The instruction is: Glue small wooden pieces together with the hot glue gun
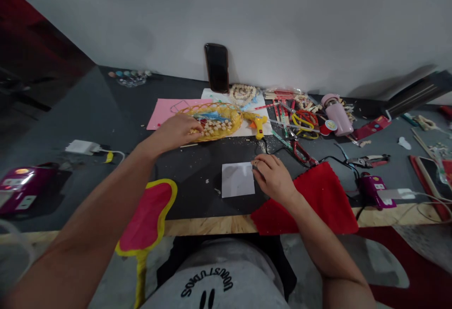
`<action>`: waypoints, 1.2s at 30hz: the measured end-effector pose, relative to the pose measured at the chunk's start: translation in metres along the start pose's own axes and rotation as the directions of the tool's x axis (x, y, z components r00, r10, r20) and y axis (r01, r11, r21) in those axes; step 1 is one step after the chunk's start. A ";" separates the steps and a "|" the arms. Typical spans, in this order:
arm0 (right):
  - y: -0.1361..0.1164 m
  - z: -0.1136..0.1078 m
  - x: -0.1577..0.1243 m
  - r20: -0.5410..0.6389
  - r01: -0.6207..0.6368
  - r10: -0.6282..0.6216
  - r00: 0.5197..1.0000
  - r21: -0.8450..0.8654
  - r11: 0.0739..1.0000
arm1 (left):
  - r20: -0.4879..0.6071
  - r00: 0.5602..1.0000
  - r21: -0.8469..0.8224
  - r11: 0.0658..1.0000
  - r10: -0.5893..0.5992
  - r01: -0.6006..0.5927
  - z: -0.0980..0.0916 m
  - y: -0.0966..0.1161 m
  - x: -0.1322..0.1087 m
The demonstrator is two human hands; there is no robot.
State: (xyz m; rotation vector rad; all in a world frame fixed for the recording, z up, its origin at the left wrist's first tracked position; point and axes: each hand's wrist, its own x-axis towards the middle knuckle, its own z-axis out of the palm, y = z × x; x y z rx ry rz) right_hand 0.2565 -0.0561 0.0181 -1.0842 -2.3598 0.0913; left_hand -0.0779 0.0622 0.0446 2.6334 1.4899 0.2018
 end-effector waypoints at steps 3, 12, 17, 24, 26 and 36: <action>0.001 -0.001 0.005 -0.022 -0.036 0.036 0.999 0.036 0.999 | -0.085 0.994 -0.074 0.995 -0.066 0.060 -0.013 0.012 -0.007; -0.010 0.025 0.023 -0.037 -0.139 0.157 0.987 0.300 0.944 | 0.007 0.983 -0.271 0.946 0.185 -0.177 0.023 0.091 -0.025; -0.010 0.047 0.014 0.006 -0.150 0.157 0.988 0.334 0.931 | 0.100 0.968 -0.264 0.944 0.231 -0.198 0.053 0.103 -0.029; -0.007 0.052 0.009 0.133 -0.169 0.141 0.981 0.221 0.961 | 0.108 0.976 -0.255 0.955 0.187 -0.155 0.063 0.104 -0.031; -0.006 0.054 0.008 0.140 -0.170 0.142 0.980 0.210 0.963 | 0.105 0.977 -0.260 0.954 0.184 -0.152 0.063 0.102 -0.031; -0.011 0.056 0.009 0.180 -0.146 0.135 0.974 0.046 0.988 | 0.032 0.976 -0.259 0.944 0.217 -0.202 0.064 0.091 -0.039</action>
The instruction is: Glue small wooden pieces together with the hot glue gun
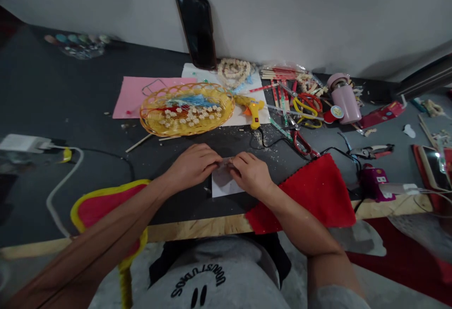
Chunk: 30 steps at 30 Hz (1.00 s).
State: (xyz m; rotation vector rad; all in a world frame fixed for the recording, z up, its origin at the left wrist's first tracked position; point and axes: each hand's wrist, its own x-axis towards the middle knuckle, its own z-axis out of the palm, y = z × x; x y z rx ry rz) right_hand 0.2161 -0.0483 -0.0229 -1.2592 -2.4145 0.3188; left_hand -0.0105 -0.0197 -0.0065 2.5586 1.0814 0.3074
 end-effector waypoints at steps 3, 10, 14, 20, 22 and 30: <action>-0.004 0.001 0.004 0.021 0.022 -0.021 1.000 -0.035 0.999 | 0.016 1.000 0.012 1.000 0.010 -0.010 -0.002 0.002 0.000; -0.002 -0.018 0.004 -0.012 0.084 -0.084 0.996 0.117 0.990 | 0.125 0.992 0.046 0.999 -0.011 0.005 -0.010 0.010 0.001; -0.007 -0.034 -0.008 0.100 0.159 -0.176 0.979 0.154 0.975 | 0.141 0.990 0.077 0.997 -0.021 0.010 -0.011 0.012 0.001; -0.012 -0.025 -0.022 0.137 0.187 -0.196 0.971 0.073 0.980 | 0.133 0.991 0.087 0.996 -0.013 0.001 -0.010 0.012 0.000; -0.011 -0.022 -0.022 0.153 0.182 -0.188 0.970 0.053 0.982 | 0.134 0.991 0.082 0.997 -0.014 0.003 -0.010 0.012 0.000; -0.010 -0.022 -0.022 0.206 0.161 -0.163 0.965 0.031 0.987 | 0.153 0.988 0.079 0.997 -0.030 0.018 -0.014 0.014 0.001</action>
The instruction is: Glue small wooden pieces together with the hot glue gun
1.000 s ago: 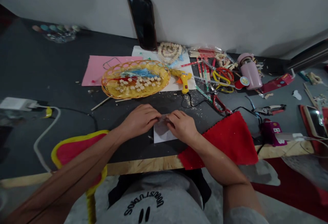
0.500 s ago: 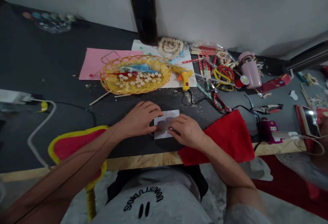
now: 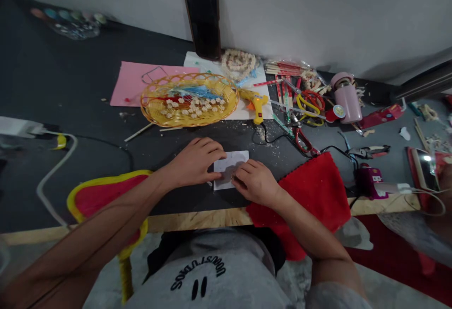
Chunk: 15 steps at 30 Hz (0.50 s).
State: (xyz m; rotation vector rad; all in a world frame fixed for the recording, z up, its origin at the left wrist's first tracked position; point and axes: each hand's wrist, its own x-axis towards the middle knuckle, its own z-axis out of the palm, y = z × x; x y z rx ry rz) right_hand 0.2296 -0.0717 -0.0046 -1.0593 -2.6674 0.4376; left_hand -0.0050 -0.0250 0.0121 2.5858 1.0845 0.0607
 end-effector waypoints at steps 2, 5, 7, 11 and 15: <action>0.000 0.000 0.000 -0.003 0.010 -0.010 1.000 -0.007 1.000 | 0.005 1.000 -0.002 1.000 -0.007 0.007 0.000 0.000 0.000; 0.001 0.001 -0.001 -0.015 0.029 -0.029 0.999 0.010 1.000 | -0.003 1.000 -0.007 1.000 -0.010 0.010 0.002 0.000 0.000; 0.002 0.000 -0.002 -0.014 0.041 -0.041 0.999 0.021 0.999 | -0.015 1.000 -0.009 1.000 -0.006 0.006 0.004 -0.001 0.000; 0.003 -0.014 -0.001 0.005 0.076 -0.076 0.997 0.029 0.997 | -0.040 0.999 -0.001 1.000 0.009 -0.009 0.007 -0.003 0.000; 0.006 -0.042 0.023 -0.053 0.132 -0.130 0.990 0.024 0.991 | -0.043 0.999 0.001 1.000 0.024 -0.024 0.010 -0.005 -0.001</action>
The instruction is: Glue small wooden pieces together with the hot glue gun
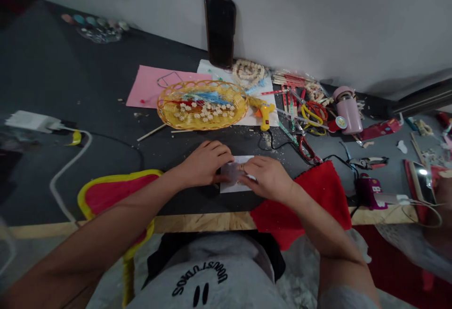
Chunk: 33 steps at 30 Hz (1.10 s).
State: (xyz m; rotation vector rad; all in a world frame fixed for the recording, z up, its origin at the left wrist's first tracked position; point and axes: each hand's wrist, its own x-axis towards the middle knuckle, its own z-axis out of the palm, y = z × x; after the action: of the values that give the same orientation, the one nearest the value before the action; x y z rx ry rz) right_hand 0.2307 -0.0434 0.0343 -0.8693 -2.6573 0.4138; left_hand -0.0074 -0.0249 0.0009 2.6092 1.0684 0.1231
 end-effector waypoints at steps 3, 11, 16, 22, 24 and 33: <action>0.012 -0.016 0.040 -0.110 -0.023 0.024 0.994 0.013 1.000 | -0.012 1.000 0.010 1.000 0.001 -0.001 0.002 -0.001 0.000; 0.041 -0.018 0.144 0.090 -0.250 0.298 0.950 -0.349 0.903 | 0.021 0.999 0.039 0.999 -0.027 0.026 -0.006 0.004 0.001; 0.041 -0.007 0.164 0.173 -0.285 0.409 0.896 -0.483 0.828 | 0.054 0.998 0.024 0.999 -0.035 0.033 -0.009 0.005 0.002; 0.037 -0.015 0.160 0.103 -0.299 0.369 0.924 -0.408 0.862 | 0.028 0.999 0.024 0.999 -0.026 0.025 -0.006 0.003 0.001; 0.031 -0.022 0.142 0.007 -0.273 0.287 0.958 -0.288 0.918 | 0.002 1.000 0.019 1.000 -0.012 0.012 -0.003 0.002 0.000; 0.016 0.017 0.014 -0.115 -0.234 0.231 0.966 -0.012 0.972 | -0.038 0.999 0.027 1.000 0.013 -0.012 -0.001 0.001 0.000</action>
State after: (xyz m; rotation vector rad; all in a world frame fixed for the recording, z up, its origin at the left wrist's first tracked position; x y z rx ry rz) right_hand 0.2218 -0.0252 0.0155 -1.1830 -2.4708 0.3730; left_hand -0.0068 -0.0250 0.0020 2.6481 1.0734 0.1640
